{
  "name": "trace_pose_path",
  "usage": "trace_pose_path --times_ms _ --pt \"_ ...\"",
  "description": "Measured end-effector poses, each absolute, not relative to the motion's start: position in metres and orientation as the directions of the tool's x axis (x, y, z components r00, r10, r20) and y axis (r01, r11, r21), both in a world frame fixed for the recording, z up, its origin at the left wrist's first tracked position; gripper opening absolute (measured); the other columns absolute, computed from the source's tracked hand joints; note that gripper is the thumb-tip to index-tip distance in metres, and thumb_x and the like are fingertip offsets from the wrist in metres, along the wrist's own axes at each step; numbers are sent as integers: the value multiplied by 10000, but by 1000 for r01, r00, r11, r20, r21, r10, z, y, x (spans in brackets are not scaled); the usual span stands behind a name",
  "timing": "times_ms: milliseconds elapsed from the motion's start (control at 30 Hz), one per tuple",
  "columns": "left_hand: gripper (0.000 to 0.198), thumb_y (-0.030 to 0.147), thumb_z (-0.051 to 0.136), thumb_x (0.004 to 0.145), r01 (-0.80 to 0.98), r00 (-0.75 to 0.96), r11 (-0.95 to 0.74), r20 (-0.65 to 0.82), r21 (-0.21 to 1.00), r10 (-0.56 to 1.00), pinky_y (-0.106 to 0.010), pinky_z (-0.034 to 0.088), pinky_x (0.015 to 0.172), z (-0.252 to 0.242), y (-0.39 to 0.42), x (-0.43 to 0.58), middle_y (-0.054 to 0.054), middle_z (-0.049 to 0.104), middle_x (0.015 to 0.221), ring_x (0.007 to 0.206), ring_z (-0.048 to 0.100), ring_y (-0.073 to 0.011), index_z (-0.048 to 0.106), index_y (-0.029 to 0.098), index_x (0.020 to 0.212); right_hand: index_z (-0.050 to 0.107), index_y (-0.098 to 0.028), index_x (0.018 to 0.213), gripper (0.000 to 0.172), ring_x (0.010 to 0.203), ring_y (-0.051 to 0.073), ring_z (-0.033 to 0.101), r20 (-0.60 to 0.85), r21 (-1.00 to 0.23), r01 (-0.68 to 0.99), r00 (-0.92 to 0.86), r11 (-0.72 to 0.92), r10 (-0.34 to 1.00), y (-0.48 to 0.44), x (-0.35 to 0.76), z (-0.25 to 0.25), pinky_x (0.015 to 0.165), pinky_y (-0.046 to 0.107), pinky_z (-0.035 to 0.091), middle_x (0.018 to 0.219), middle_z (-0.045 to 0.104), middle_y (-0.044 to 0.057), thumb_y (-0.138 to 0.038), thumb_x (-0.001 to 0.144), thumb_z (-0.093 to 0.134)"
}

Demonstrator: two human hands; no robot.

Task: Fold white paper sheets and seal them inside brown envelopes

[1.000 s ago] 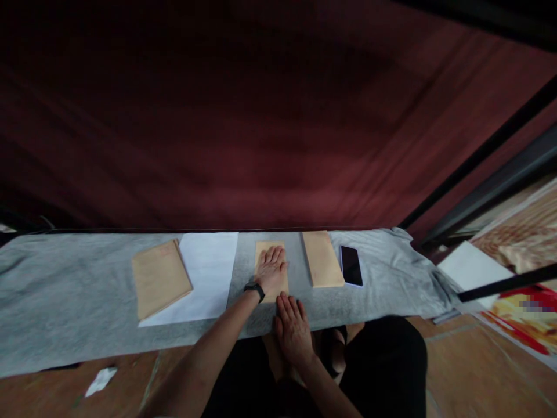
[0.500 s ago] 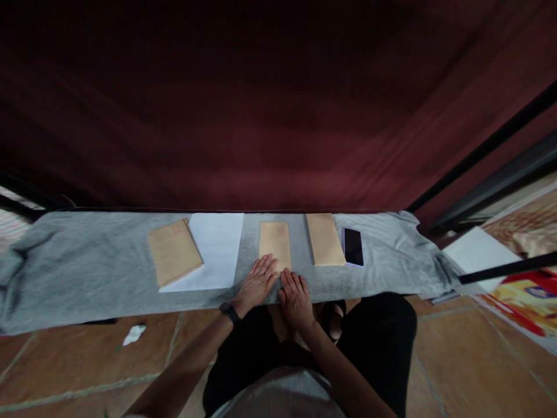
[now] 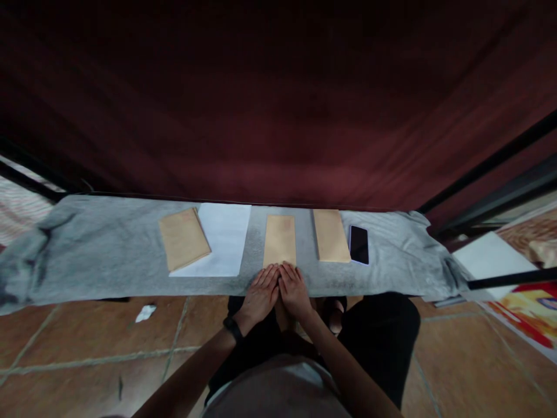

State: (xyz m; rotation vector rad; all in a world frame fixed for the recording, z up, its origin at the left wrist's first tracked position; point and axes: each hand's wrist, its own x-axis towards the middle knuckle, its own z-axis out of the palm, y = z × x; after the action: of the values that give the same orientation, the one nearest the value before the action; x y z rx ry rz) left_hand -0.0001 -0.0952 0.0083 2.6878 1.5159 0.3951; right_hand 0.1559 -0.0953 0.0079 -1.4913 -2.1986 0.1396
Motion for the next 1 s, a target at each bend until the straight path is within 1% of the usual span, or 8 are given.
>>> trace_pose_path --times_ms 167,400,500,567,667,767,867,1000 --pt "521 210 385 968 860 463 -493 204 133 863 -429 275 1224 11 -96 -6 -117 402 1563 1478 309 -229 425 106 1477 482 -159 1453 445 1388 240 443 289 -305 871 -300 385 909 -98 164 7 1178 457 282 1472 530 103 -269 1027 419" --pt "499 227 383 975 901 375 -407 198 151 905 -442 284 1219 18 -96 -14 -122 406 1556 1467 334 -236 462 116 1455 446 -163 1480 461 1381 259 449 278 -271 900 -267 342 923 -105 185 8 1167 479 287 1489 509 104 -252 1030 390" --pt "493 241 374 982 920 323 -356 200 161 925 -459 270 1225 20 -95 -2 -146 424 1541 1468 331 -245 477 86 1439 463 -169 1468 455 1390 270 434 278 -271 906 -250 325 927 -106 184 9 1168 497 279 1486 514 100 -236 1024 395" --pt "503 250 372 984 916 327 -362 200 172 924 -454 276 1223 19 -95 11 -144 419 1545 1475 316 -242 459 78 1449 474 -159 1459 452 1398 276 422 285 -273 908 -240 319 928 -106 182 8 1174 511 267 1480 521 104 -212 1017 393" --pt "519 239 379 978 890 374 -410 195 200 907 -419 291 1220 15 -95 26 -105 402 1563 1480 304 -219 426 107 1477 485 -125 1444 455 1414 278 399 310 -270 902 -251 338 917 -104 179 7 1180 519 266 1468 529 128 -171 1003 383" --pt "532 206 375 965 883 382 -419 196 211 903 -404 285 1222 11 -95 29 -100 402 1565 1484 295 -213 413 103 1486 511 -89 1412 441 1407 259 413 322 -281 885 -279 372 905 -98 177 6 1180 493 293 1436 554 156 -157 1003 360" --pt "547 173 362 952 871 412 -447 194 201 890 -395 278 1224 11 -95 23 -115 408 1559 1484 294 -209 401 81 1489 525 -74 1395 432 1391 236 438 307 -298 853 -340 429 889 -90 174 6 1169 444 336 1428 560 161 -188 1020 345" --pt "548 206 384 957 883 397 -430 193 186 897 -414 271 1224 13 -94 16 -124 414 1554 1482 299 -223 397 92 1493 469 -85 1448 461 1393 233 441 295 -292 829 -396 476 870 -86 175 6 1156 428 356 1454 539 152 -254 1038 348"
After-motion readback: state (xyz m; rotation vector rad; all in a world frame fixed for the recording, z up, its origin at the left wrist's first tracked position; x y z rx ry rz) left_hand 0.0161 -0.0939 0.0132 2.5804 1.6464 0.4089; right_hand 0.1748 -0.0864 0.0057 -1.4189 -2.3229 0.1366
